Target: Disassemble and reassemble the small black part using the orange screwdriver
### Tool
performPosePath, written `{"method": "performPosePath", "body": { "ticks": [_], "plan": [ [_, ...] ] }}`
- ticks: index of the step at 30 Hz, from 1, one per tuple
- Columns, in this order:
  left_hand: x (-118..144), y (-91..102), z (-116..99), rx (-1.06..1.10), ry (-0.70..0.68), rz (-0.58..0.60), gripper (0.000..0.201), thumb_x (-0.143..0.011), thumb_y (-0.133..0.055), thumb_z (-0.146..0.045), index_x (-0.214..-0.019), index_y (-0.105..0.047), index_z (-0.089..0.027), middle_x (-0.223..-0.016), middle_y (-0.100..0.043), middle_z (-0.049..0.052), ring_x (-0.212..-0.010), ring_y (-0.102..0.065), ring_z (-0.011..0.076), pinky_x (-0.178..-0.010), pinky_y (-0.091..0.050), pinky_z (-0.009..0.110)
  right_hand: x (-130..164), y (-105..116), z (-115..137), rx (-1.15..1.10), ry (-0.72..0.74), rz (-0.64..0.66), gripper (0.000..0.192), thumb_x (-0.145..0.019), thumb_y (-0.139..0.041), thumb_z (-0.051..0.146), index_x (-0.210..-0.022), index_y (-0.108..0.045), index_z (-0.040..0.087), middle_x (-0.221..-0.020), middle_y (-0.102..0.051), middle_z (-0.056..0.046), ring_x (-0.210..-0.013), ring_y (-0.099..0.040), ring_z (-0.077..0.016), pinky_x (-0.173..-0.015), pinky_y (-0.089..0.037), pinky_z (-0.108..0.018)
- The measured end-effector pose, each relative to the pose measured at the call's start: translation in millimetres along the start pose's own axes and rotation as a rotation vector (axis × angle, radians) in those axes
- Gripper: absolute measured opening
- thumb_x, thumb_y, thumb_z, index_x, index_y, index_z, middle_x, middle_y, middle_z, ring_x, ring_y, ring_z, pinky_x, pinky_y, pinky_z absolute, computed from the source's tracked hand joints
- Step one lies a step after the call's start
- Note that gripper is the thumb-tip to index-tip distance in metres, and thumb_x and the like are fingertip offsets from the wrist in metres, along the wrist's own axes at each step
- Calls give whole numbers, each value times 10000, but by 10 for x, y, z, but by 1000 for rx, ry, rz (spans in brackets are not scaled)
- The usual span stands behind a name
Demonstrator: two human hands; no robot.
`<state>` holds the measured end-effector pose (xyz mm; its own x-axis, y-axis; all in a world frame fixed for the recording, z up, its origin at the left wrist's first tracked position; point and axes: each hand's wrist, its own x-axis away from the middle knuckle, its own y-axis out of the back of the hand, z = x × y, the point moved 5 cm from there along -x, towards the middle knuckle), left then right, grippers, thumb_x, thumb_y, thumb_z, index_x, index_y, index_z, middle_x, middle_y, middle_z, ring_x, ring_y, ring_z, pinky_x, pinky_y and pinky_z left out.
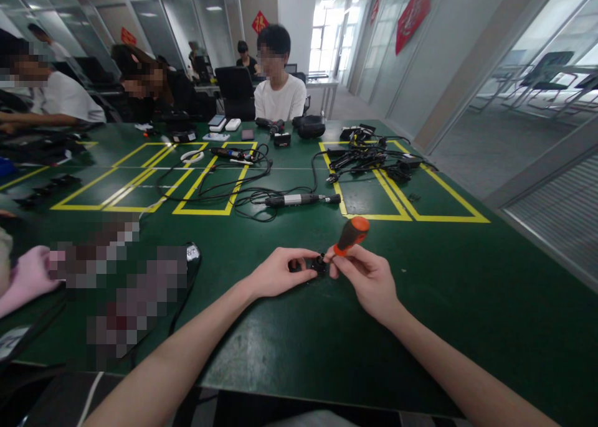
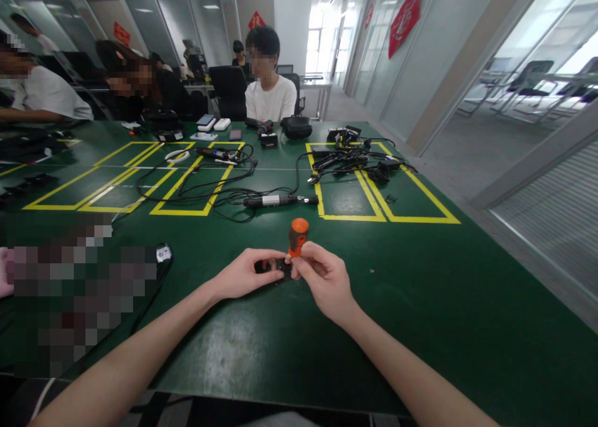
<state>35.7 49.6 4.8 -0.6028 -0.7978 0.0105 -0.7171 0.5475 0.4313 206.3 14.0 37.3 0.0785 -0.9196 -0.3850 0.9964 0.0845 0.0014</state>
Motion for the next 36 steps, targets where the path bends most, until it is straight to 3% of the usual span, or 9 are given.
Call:
{"method": "performPosePath", "body": {
  "ticks": [4,8,13,17,20,24,29,33,36],
  "plan": [
    [-6,2,4,4,0,-1,431,-885,-706,-339,-1274,-740,-156,-858,-716,14,-746,-564,129,-735,-431,249,15,-8,-34,2,-28,11,269,-897,-760,475,-886,-737,208,-758,-735,-42,-595,-658,-160,-590,-607,-311],
    [-8,2,11,-14,9,-14,439,-881,-712,-344,-1279,-740,-162,-835,-703,7,-731,-557,125,-726,-425,248,25,16,-56,13,-14,-49,265,-828,-836,442,-826,-718,204,-762,-742,-37,-574,-631,-137,-594,-599,-290],
    [-4,1,2,0,-4,-15,435,-874,-713,-324,-1275,-742,-159,-816,-695,-3,-713,-545,116,-728,-419,245,0,17,-23,50,-2,-24,286,-881,-781,469,-790,-727,204,-728,-696,-31,-569,-620,-145,-556,-562,-290],
    [-2,-1,-8,8,-3,-3,426,-880,-701,-313,-1269,-742,-145,-819,-692,-1,-714,-540,114,-723,-417,242,-16,-7,-19,10,-15,8,354,-950,-683,535,-863,-754,200,-723,-693,-35,-567,-623,-144,-560,-557,-294],
    [-4,-1,-8,-8,5,-1,425,-879,-703,-316,-1266,-742,-145,-820,-695,0,-705,-531,112,-724,-418,244,-11,-16,-45,-58,-20,-6,325,-937,-709,527,-916,-727,204,-758,-722,-38,-574,-631,-139,-567,-568,-288],
    [-6,4,-6,-8,8,-18,435,-872,-713,-325,-1269,-742,-150,-833,-704,7,-721,-546,120,-724,-418,247,-3,1,-73,-51,-26,-42,315,-905,-755,505,-845,-666,209,-748,-726,-32,-555,-616,-132,-558,-566,-285],
    [-4,3,-17,-5,-6,-18,410,-877,-704,-314,-1252,-750,-157,-825,-705,3,-709,-542,117,-736,-424,250,-14,32,-30,35,-6,-37,348,-888,-762,524,-783,-712,196,-699,-672,-23,-555,-601,-134,-534,-532,-276],
    [3,0,-17,3,-13,-6,419,-880,-703,-321,-1260,-745,-150,-819,-694,0,-710,-534,115,-721,-425,241,-13,6,-14,19,-25,12,351,-941,-694,533,-879,-749,193,-722,-702,-41,-573,-640,-156,-557,-570,-305],
    [6,-3,-3,-3,0,-1,430,-882,-705,-334,-1267,-742,-145,-818,-690,0,-700,-522,112,-707,-423,238,0,3,-25,-35,-20,-21,319,-931,-713,523,-964,-710,206,-773,-742,-43,-587,-662,-155,-581,-600,-309]
  ]
}}
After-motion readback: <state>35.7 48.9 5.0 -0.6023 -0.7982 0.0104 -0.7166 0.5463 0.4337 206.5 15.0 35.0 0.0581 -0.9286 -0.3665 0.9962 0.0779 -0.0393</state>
